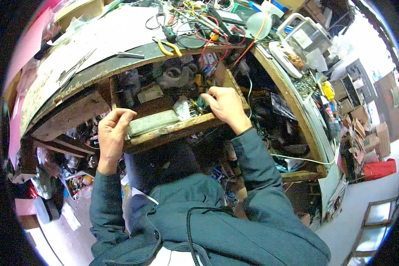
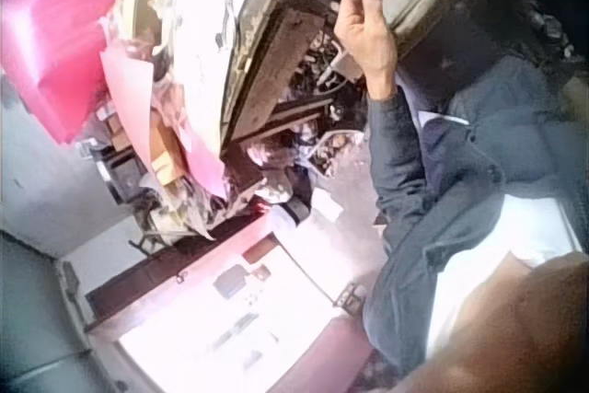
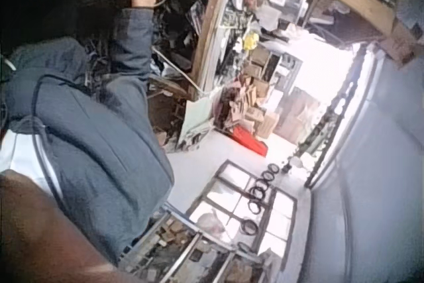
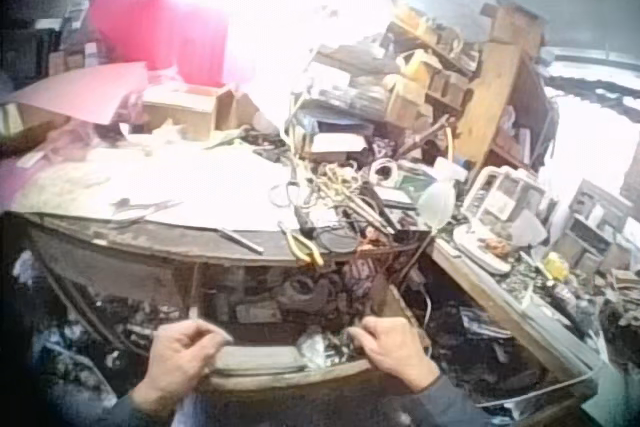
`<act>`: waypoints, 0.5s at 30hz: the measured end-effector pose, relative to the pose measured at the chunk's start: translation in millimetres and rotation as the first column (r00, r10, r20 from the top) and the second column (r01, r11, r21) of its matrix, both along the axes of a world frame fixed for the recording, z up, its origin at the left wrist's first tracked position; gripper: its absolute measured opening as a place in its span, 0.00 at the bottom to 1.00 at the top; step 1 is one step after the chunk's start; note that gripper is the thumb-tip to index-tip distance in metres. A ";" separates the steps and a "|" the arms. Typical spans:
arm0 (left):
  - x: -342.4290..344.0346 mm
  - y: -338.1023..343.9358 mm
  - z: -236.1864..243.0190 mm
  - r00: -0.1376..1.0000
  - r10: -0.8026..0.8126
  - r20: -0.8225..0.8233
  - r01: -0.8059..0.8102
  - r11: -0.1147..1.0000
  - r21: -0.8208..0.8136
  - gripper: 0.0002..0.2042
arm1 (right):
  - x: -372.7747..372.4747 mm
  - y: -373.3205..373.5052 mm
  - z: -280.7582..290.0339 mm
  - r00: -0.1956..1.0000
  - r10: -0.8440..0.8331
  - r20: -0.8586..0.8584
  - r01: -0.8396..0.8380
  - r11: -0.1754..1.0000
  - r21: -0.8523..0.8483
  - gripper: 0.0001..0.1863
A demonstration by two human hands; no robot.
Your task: The person strips insulation from a green wire using pliers, then twists the exposed strands. They pick up a small component and a soldering iron, apply solder to the wire, and place the component on the workbench. The person then handles a small metallic object and continues working with the soldering iron.
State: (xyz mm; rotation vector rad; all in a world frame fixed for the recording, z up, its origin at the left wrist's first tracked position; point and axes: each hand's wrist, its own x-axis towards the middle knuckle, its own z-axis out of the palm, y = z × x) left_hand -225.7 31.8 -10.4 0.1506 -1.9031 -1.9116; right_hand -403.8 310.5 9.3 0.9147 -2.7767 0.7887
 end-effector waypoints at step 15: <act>-2.0 11.9 10.1 0.993 0.064 0.101 -0.010 0.884 -0.468 0.09 | -21.4 -23.9 1.5 0.996 0.082 0.041 -0.090 0.957 0.274 0.12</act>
